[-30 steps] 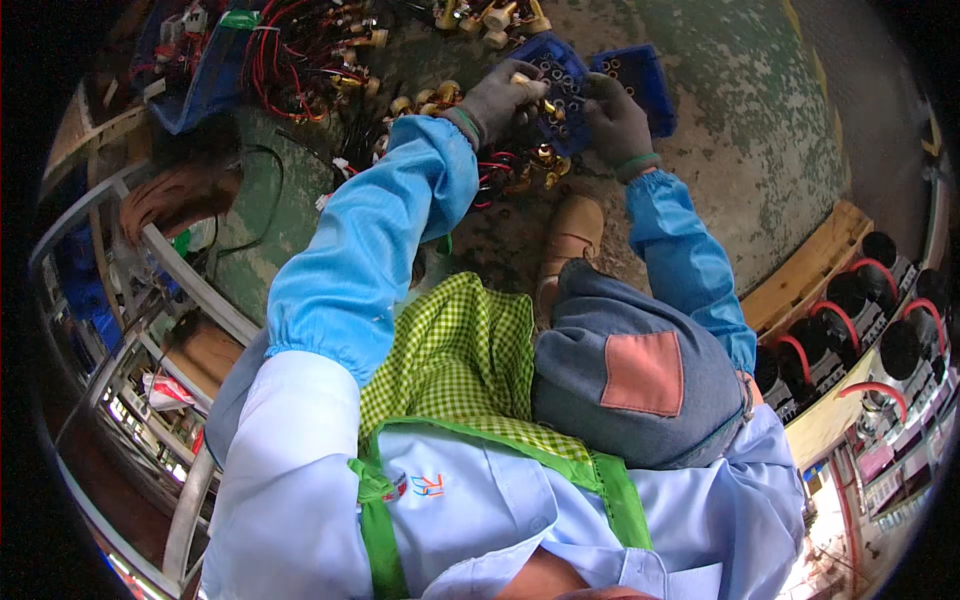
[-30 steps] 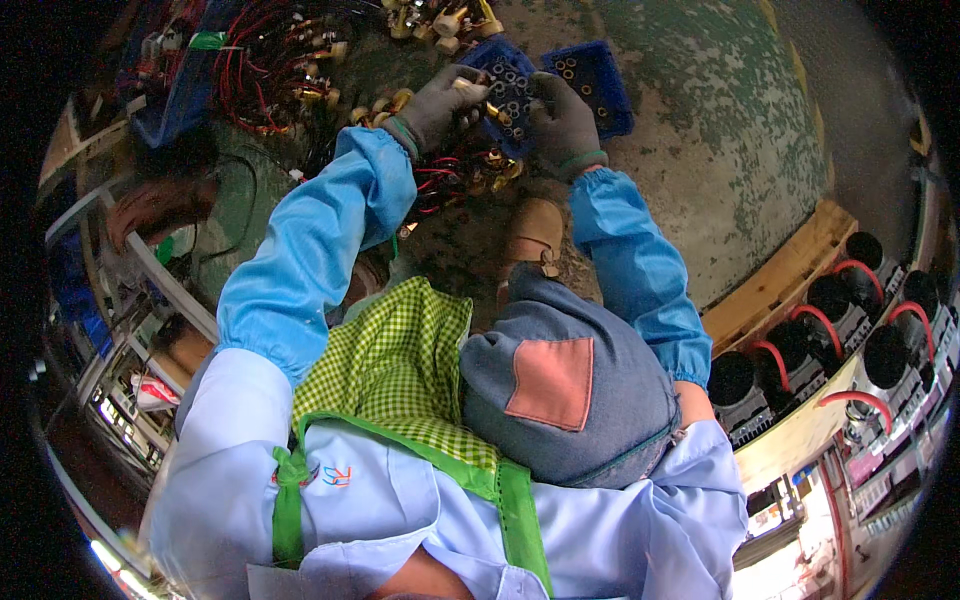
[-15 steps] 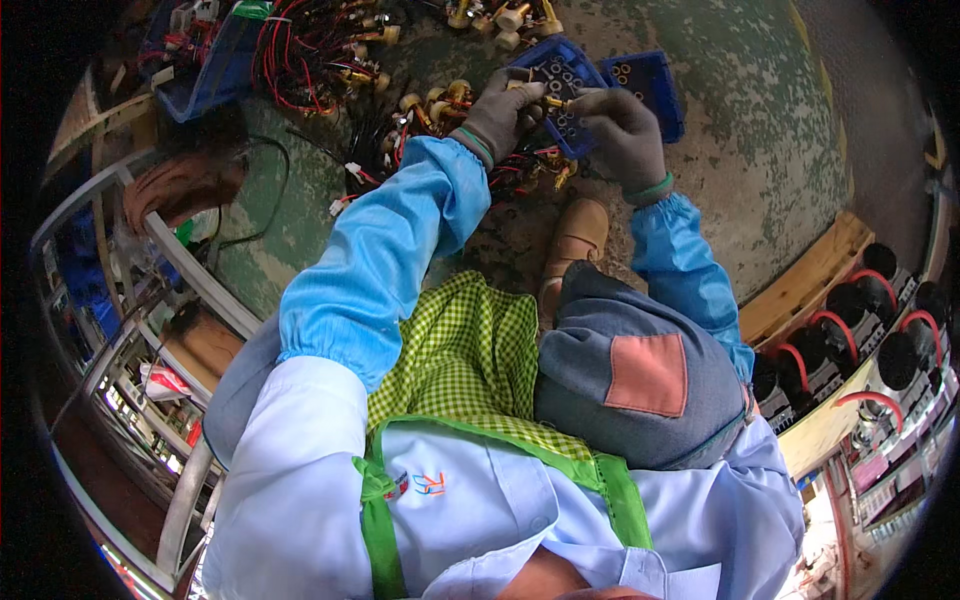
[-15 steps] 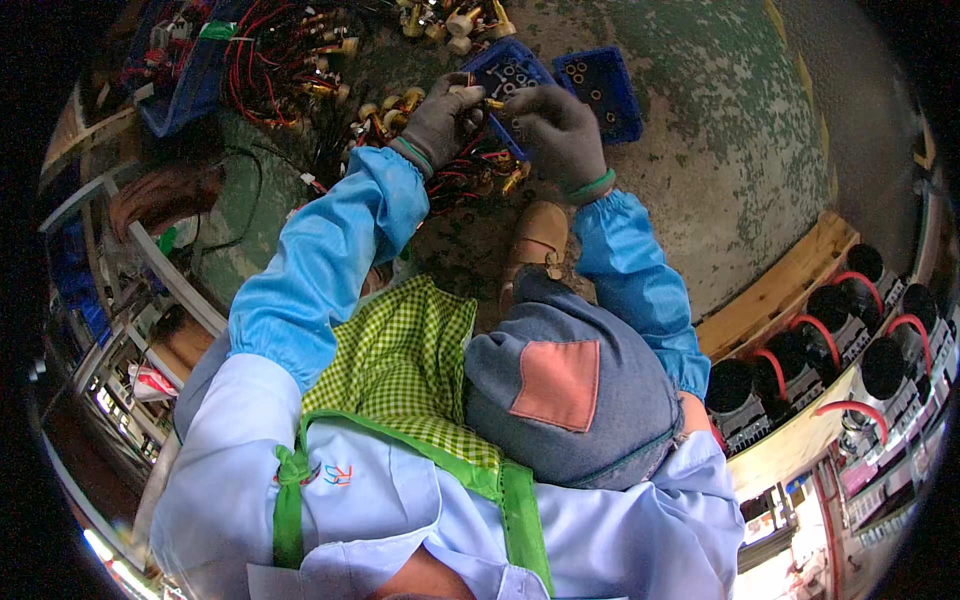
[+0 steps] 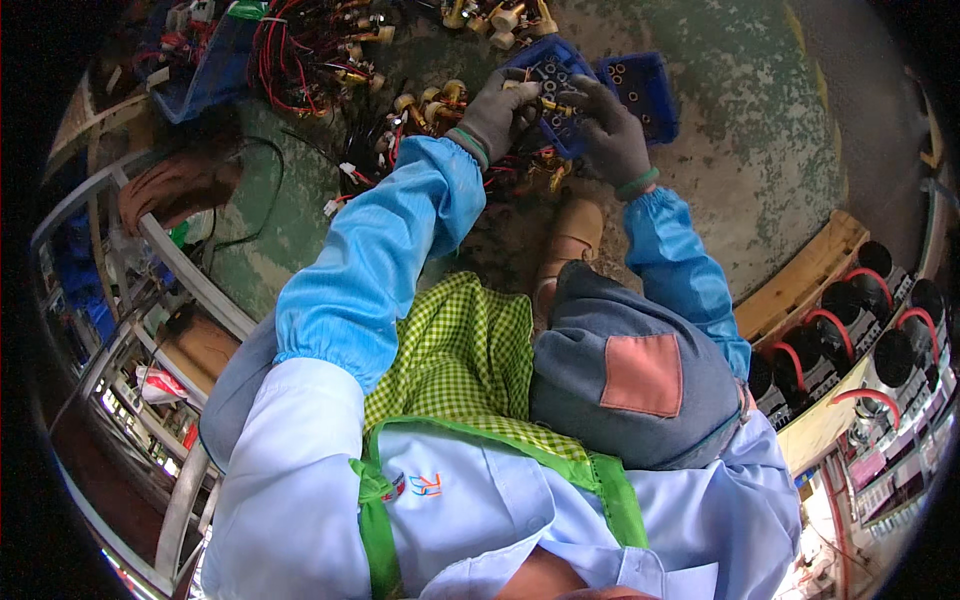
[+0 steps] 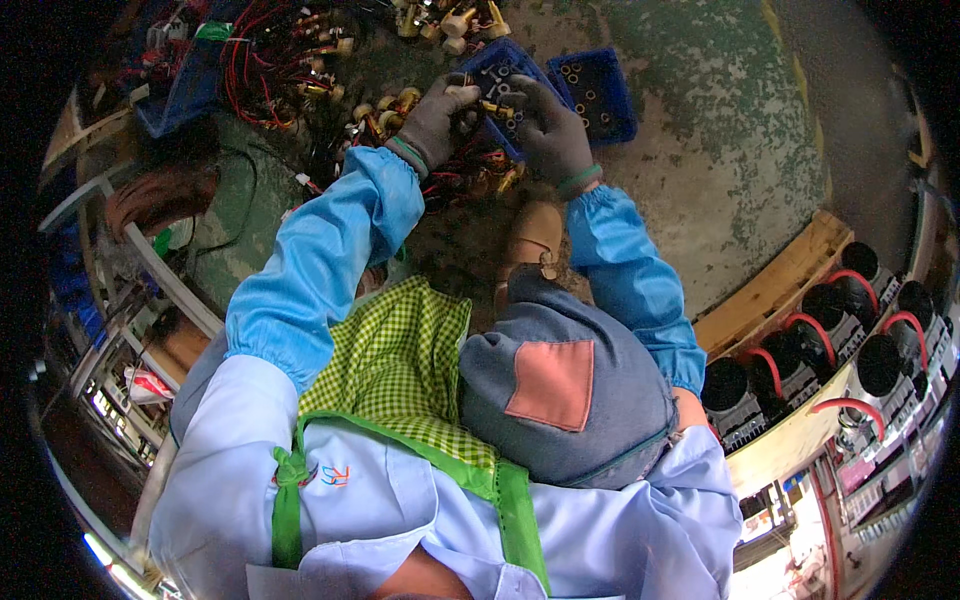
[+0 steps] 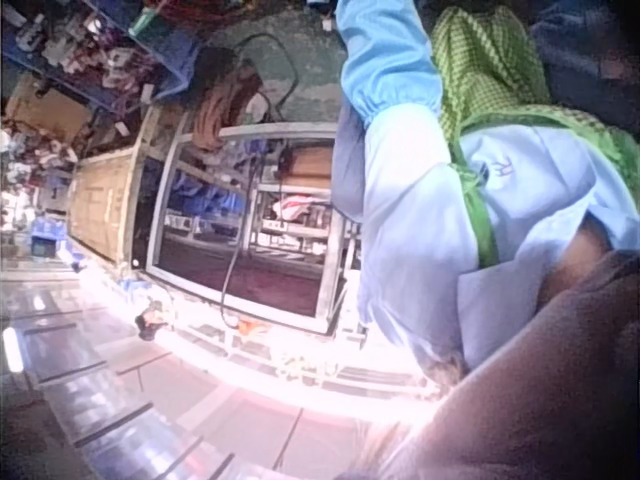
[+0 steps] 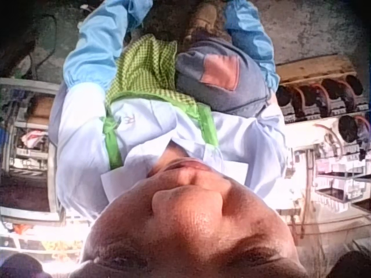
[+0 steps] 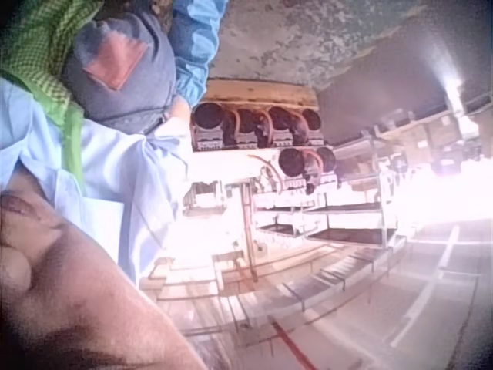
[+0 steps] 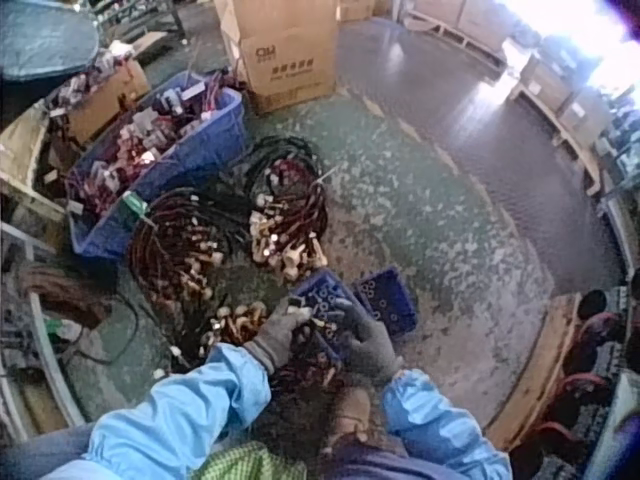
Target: The person assembles wiring harnesses by hand, attaching connectors to wires and securing them.
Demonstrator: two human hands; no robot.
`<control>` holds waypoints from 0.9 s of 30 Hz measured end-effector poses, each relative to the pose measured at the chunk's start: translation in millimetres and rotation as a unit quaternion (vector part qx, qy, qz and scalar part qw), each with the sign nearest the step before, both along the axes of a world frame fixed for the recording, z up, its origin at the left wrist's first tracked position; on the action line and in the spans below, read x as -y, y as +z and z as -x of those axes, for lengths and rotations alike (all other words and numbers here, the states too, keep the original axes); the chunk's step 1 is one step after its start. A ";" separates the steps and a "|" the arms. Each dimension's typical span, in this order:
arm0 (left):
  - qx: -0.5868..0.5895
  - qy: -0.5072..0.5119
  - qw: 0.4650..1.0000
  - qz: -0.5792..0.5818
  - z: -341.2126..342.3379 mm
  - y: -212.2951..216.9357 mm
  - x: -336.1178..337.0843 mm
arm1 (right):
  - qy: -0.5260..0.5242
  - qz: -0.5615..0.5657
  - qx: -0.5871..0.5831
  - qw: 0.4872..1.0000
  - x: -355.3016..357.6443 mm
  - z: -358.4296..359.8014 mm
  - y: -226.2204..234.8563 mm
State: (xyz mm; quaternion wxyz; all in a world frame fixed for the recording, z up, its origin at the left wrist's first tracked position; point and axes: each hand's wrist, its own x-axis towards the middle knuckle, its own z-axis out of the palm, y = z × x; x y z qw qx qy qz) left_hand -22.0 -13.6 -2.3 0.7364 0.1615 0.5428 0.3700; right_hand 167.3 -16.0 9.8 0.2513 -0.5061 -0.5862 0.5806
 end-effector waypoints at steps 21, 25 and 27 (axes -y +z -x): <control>0.080 0.206 0.967 0.124 7.7 8.2 6.4 | 0.211 -0.159 0.239 0.935 -33.2 -8.9 -66.1; 0.076 0.249 0.954 0.148 13.8 10.8 11.7 | 0.282 -0.143 0.352 0.881 -37.4 18.0 -78.2; 0.089 0.249 0.953 0.145 17.5 6.3 14.2 | 0.297 -0.144 0.361 0.872 -37.8 23.1 -73.9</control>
